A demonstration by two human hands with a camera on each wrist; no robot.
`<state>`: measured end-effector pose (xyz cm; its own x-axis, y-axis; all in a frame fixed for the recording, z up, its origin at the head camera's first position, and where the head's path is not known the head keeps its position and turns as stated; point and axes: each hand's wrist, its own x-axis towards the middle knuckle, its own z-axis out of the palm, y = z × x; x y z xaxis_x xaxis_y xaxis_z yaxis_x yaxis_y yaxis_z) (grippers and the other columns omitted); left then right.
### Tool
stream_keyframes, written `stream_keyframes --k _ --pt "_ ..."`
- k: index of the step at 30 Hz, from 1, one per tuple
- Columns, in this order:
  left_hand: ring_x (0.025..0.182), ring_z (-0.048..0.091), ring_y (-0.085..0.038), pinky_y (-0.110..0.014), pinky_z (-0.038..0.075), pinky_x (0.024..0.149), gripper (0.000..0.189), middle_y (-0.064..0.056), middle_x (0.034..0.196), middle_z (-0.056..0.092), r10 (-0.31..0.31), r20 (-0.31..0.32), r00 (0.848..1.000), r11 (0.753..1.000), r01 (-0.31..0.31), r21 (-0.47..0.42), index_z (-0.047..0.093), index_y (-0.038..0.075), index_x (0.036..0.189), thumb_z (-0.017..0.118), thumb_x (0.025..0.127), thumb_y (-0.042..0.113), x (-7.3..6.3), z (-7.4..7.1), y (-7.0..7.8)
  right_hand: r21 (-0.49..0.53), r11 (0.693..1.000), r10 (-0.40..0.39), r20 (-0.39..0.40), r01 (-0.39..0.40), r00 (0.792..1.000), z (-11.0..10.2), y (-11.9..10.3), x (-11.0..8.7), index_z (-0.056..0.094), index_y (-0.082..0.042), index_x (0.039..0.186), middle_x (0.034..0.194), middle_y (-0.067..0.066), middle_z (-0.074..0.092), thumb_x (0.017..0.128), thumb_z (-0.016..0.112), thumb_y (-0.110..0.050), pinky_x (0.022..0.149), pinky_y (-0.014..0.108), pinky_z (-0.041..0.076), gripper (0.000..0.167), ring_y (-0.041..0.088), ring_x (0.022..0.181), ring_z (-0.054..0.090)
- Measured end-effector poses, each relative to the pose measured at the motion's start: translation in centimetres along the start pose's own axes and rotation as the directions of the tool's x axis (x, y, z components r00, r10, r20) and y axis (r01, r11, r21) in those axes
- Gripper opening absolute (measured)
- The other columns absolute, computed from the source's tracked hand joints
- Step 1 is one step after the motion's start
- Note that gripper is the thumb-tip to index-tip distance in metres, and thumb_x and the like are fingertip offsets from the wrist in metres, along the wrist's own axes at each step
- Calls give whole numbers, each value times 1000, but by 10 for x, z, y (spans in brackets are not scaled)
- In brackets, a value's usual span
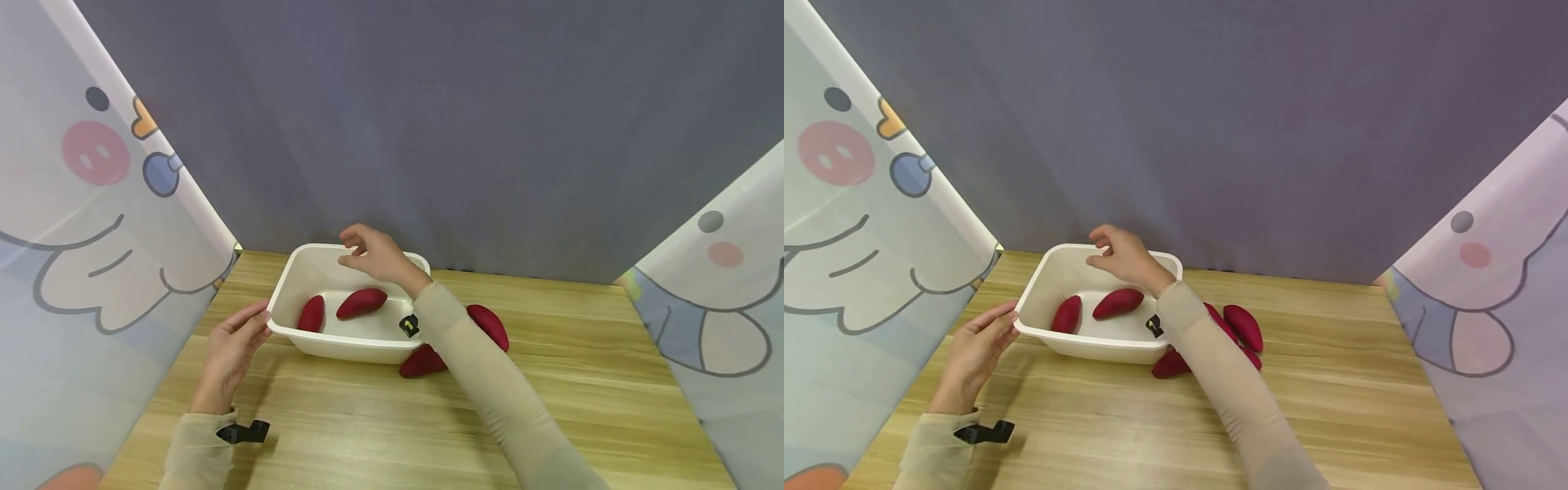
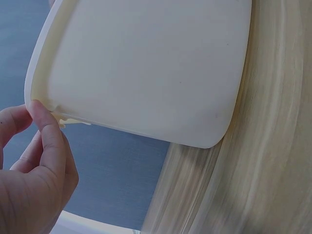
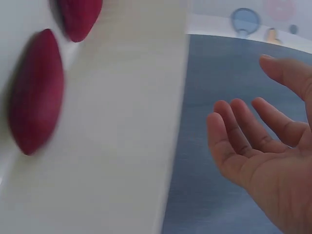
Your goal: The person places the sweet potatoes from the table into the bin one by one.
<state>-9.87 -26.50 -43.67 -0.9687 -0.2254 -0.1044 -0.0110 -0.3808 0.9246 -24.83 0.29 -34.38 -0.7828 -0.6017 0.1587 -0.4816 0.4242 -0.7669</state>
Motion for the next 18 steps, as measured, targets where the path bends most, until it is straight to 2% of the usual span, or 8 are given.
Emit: stream_keyframes --k 5,9,14,18 --pt "81 68 -11 -19 60 76 19 -1 101 71 3 5 1000 1000 -3 3 77 7 110 70 94 0 1 -1 1 13 999 -36 -21 36 999 -20 -17 -11 58 -6 131 121 10 64 93 74 -15 91 28 55 43 21 103 64" --pt "81 68 -10 -19 60 76 19 -2 101 71 3 7 1000 1000 -3 -1 78 7 108 69 94 -1 2 -1 1 -4 999 -43 -28 43 999 -36 -21 -30 58 -6 132 123 9 63 93 74 -15 92 29 55 43 24 105 64" --pt "81 68 -10 -19 60 76 19 -2 101 71 1 9 1000 1000 -1 -10 79 8 107 68 94 -2 2 -1 0 -36 999 -31 -63 28 998 -53 -10 -63 60 -5 129 123 9 64 91 75 -15 92 34 57 42 26 104 64" --pt "81 67 -10 -19 60 75 19 -2 100 71 0 -4 1000 1000 0 -3 79 8 107 69 94 -1 2 -2 0 -58 998 -23 -104 17 994 -63 6 -92 60 -4 128 121 15 64 90 76 -15 91 42 57 42 29 104 65"
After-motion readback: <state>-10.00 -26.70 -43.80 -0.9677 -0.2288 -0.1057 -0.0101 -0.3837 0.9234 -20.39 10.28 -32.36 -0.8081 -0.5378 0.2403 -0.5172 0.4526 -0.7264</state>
